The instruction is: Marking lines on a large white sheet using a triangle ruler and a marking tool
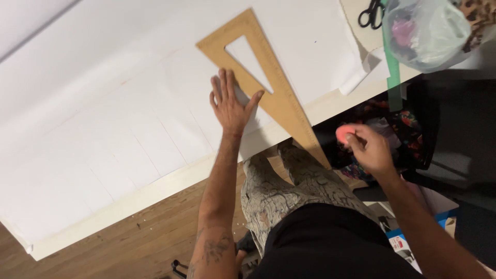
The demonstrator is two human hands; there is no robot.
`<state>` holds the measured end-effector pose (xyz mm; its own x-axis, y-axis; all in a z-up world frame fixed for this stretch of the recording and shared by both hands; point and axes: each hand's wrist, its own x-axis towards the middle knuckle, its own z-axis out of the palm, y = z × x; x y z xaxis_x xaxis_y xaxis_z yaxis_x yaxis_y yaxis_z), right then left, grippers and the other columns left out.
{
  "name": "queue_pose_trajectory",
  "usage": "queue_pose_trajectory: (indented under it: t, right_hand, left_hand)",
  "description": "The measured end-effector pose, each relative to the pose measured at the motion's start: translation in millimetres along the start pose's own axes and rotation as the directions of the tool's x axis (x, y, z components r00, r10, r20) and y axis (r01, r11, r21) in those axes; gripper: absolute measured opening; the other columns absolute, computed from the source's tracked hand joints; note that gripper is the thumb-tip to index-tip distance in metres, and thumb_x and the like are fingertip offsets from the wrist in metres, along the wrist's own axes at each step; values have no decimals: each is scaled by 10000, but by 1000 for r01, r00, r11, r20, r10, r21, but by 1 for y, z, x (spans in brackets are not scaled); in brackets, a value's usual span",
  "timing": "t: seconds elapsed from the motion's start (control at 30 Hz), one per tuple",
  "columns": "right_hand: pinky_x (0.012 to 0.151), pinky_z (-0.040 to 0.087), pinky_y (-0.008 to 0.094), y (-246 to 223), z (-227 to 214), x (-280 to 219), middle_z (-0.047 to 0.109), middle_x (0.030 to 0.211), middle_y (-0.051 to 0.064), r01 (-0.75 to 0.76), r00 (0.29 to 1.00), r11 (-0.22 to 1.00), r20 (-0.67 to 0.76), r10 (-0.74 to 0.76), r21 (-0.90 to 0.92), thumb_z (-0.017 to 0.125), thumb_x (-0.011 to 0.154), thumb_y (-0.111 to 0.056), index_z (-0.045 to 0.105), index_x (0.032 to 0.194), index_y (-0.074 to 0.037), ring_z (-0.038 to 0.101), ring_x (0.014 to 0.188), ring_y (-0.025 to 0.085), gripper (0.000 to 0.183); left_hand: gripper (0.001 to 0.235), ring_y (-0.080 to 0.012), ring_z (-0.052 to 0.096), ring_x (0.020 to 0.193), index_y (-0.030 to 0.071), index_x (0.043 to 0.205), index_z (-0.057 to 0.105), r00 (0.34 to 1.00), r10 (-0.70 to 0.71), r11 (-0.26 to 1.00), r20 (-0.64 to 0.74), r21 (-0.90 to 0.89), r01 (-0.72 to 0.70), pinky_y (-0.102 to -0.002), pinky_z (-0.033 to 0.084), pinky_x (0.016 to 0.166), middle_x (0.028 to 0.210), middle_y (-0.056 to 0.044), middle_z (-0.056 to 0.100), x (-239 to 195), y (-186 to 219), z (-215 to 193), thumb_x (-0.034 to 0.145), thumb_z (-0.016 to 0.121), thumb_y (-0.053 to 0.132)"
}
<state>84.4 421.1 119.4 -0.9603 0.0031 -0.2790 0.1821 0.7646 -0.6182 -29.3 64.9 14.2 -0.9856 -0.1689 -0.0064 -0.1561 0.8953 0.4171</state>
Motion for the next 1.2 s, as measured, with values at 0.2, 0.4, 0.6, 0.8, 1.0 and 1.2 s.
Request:
queue_pose_trajectory:
  t: [0.2, 0.4, 0.6, 0.8, 1.0, 1.2]
  right_hand:
    - [868, 562, 551, 97, 137, -16, 716, 1085, 302, -325, 941, 775, 263, 211, 543, 684, 981, -133, 648, 1202, 91, 690, 1046, 415, 317]
    - [885, 558, 434, 83, 225, -24, 711, 1110, 209, -427, 904, 636, 276, 328, 643, 847, 886, -339, 717, 1162, -29, 671, 1040, 277, 434]
    - [907, 548, 362, -53, 191, -62, 767, 1071, 109, -283, 929, 747, -21, 369, 602, 774, 937, -448, 757, 1107, -131, 707, 1087, 260, 359]
    - [231, 343, 244, -140, 259, -47, 545, 626, 127, -223, 968, 108, 207, 144, 969, 617, 1056, -222, 595, 1222, -20, 424, 264, 135, 263]
    - [1017, 461, 451, -168, 233, -31, 662, 1191, 163, 164, 938, 291, -240, 250, 943, 470, 1100, -191, 482, 1160, -37, 603, 1207, 239, 165]
    - [1090, 385, 591, -100, 218, 40, 644, 1110, 261, 355, 797, 746, -599, 73, 563, 432, 1136, -271, 518, 1083, 51, 556, 1294, 508, 338]
  left_hand:
    - [1126, -390, 237, 1570, 188, 1642, 328, 992, -121, 990, 36, 74, 118, -552, 236, 1231, 1711, -105, 285, -59, -19, -22, 819, 533, 929]
    - [799, -352, 617, 1031, 127, 1242, 587, 947, -179, 977, -265, 65, 203, -459, 500, 901, 1085, -105, 561, -135, -16, 6, 794, 726, 774]
    - [807, -429, 570, 1330, 126, 1459, 529, 627, -311, 470, 715, -457, 755, -495, 619, 923, 1458, -224, 584, -139, 26, -37, 976, 495, 773]
    - [562, -436, 514, 1376, 45, 1409, 529, 918, -305, 608, 252, -691, 392, -481, 439, 1157, 1431, -333, 548, -32, -41, -41, 1082, 515, 502]
    - [447, -189, 559, 679, 67, 888, 558, 966, 105, 899, 236, -438, 9, -368, 489, 666, 676, -48, 550, 71, -54, -131, 1055, 616, 477]
    - [485, -210, 582, 630, 110, 893, 535, 878, 193, 959, 438, -273, -75, -403, 485, 627, 654, -46, 554, 96, -85, -100, 1057, 559, 567]
